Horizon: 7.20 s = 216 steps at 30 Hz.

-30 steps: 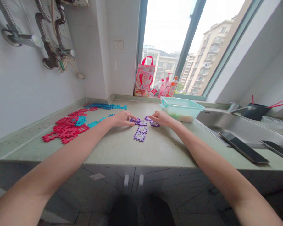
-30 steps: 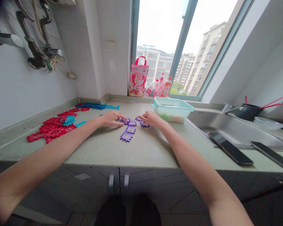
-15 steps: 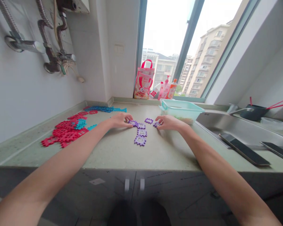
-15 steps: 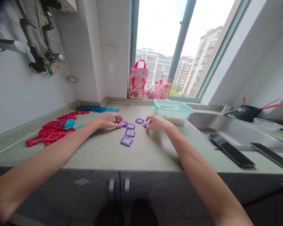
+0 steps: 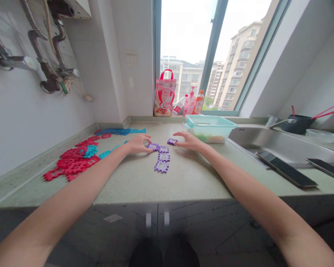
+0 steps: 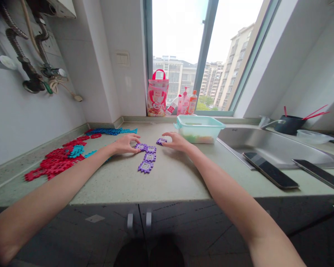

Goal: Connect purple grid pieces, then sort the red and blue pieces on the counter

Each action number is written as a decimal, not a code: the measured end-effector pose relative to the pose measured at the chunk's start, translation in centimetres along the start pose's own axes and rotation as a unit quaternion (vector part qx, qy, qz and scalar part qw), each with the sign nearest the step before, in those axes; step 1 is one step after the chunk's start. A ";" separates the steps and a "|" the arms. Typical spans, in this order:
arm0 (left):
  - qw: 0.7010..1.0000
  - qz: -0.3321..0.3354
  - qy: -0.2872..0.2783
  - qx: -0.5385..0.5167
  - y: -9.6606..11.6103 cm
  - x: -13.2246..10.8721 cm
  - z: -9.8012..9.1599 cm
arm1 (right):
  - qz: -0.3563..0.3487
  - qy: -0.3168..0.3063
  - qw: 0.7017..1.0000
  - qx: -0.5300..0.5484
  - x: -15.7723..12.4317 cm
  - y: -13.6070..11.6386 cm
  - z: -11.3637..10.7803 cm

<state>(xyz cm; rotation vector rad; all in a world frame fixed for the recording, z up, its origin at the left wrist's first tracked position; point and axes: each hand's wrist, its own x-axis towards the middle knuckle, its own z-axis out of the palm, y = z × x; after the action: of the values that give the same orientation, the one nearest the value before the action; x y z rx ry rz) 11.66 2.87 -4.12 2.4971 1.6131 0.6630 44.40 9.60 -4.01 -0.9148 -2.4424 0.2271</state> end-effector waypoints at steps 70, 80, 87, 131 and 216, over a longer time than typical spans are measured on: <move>0.996 0.021 -0.002 -0.089 4.3 1.1 0.3 | -0.027 -0.141 0.974 0.174 0.3 -2.1 1.1; 0.998 0.033 -0.008 -0.050 3.0 0.6 0.5 | -0.020 -0.130 0.978 0.160 0.1 -0.9 1.1; 0.997 0.042 -0.014 -0.062 3.0 0.6 0.5 | -0.036 -0.121 0.980 0.154 0.0 -1.3 1.3; 0.996 0.046 -0.071 -0.036 2.9 -0.4 -0.4 | -0.001 -0.222 0.975 0.020 -2.9 -8.7 -3.2; 0.982 -0.048 -0.074 0.166 2.3 0.5 1.4 | -0.118 0.017 0.973 -0.197 0.5 -6.6 -0.4</move>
<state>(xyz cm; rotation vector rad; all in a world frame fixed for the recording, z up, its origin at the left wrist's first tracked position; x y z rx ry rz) 14.35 2.49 -4.56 2.5887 1.9067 0.2028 40.61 4.91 -1.32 -0.7617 -2.5825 -0.3664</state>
